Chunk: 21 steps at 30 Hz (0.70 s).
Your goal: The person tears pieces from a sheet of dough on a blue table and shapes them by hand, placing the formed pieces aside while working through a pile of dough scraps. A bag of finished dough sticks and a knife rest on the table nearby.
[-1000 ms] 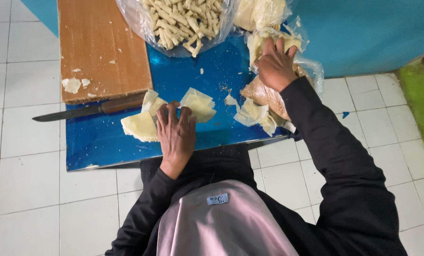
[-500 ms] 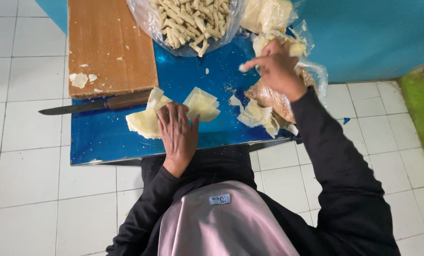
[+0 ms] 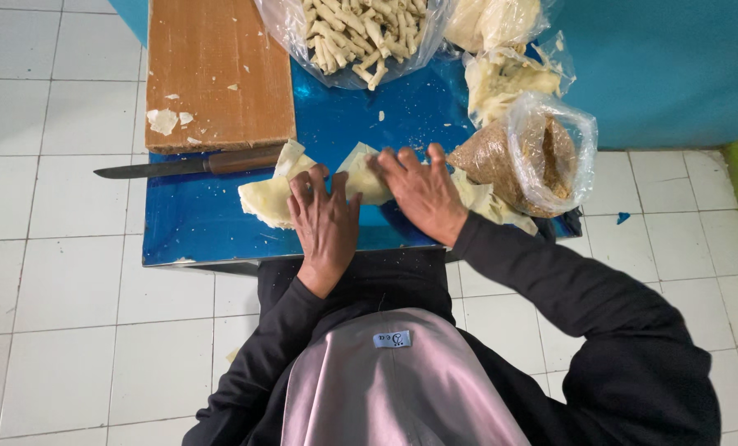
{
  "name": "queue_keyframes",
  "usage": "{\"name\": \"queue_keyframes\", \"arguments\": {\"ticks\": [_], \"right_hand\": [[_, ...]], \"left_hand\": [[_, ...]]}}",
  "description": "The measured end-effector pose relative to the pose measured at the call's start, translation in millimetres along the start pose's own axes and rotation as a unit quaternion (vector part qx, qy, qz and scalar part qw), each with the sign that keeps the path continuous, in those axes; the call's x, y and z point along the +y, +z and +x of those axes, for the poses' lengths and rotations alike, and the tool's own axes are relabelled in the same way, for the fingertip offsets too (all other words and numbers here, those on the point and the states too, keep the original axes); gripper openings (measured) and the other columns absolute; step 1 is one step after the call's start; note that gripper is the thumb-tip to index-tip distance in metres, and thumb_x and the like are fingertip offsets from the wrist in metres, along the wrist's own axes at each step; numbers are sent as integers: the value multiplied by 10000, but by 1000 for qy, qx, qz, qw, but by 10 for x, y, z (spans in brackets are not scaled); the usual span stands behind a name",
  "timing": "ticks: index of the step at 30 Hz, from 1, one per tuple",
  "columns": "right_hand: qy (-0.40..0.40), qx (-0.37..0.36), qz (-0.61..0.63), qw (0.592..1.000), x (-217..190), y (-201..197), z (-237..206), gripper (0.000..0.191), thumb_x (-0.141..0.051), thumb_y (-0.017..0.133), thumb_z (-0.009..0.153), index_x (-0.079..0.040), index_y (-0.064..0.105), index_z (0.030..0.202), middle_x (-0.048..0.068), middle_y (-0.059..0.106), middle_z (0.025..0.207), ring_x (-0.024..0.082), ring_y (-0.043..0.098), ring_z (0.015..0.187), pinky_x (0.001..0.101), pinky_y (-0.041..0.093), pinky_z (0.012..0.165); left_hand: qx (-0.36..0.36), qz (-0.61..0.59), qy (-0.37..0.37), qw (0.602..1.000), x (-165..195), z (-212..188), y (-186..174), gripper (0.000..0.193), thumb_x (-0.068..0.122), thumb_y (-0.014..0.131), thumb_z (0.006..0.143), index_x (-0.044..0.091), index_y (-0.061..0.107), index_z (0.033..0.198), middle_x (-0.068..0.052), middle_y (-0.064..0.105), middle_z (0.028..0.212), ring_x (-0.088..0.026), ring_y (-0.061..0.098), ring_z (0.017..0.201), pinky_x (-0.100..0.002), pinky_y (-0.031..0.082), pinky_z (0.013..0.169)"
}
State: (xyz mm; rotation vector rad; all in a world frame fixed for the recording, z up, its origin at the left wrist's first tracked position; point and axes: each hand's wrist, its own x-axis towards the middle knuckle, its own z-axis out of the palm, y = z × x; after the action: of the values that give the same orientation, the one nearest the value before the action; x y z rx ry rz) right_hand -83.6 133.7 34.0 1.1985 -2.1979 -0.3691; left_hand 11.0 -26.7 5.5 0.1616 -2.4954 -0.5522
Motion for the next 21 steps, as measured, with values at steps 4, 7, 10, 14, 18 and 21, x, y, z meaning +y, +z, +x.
{"name": "queue_keyframes", "arguments": {"ticks": [4,7,10,14,18,21], "right_hand": [[55,-44,125,990,188,60,-34,395,-163,566,1086,-328,567,1445,3,485,1172,233,439,1124,523,291,936],[28,-119,163,979,163,72,-97,679,-19,535,991,-426,465,1530,29,492,1126,240,446,1051,488,295,840],[-1,-49,76,996,8,81,-162,756,-44,545,980,-421,380,1615,15,508,1173,212,463,1064,525,313,909],[-4,-80,43,996,-46,176,-148,776,-66,562,958,-382,369,1639,8,512,1183,214,485,1085,543,328,949],[4,-64,14,998,117,321,39,757,-66,570,961,-376,389,1627,3,517,1197,203,483,1107,533,326,971],[37,-68,33,996,222,336,86,679,-53,566,998,-359,444,1592,0,514,1208,215,476,1127,534,325,969]], "left_hand": [[-8,-1,10,1000,13,-15,5,498,194,758,860,77,611,1321,-126,496,1379,-365,431,1279,-482,380,1000],[-18,-13,46,999,14,-55,-7,449,179,700,928,62,604,1351,-104,518,1421,-330,431,1333,-476,380,1033],[-32,-6,80,996,13,-142,-55,365,160,644,988,44,608,1332,-90,564,1405,-298,452,1363,-469,381,1042],[-39,4,101,994,12,-167,-94,308,149,621,1022,24,615,1303,-92,602,1366,-299,482,1366,-464,379,1049],[-41,25,98,994,32,-140,-102,293,150,614,1014,37,627,1284,-79,597,1361,-282,475,1380,-470,364,1085],[-45,34,95,994,40,-138,-109,289,159,617,1013,40,633,1276,-77,600,1353,-280,471,1381,-476,347,1104]]}}
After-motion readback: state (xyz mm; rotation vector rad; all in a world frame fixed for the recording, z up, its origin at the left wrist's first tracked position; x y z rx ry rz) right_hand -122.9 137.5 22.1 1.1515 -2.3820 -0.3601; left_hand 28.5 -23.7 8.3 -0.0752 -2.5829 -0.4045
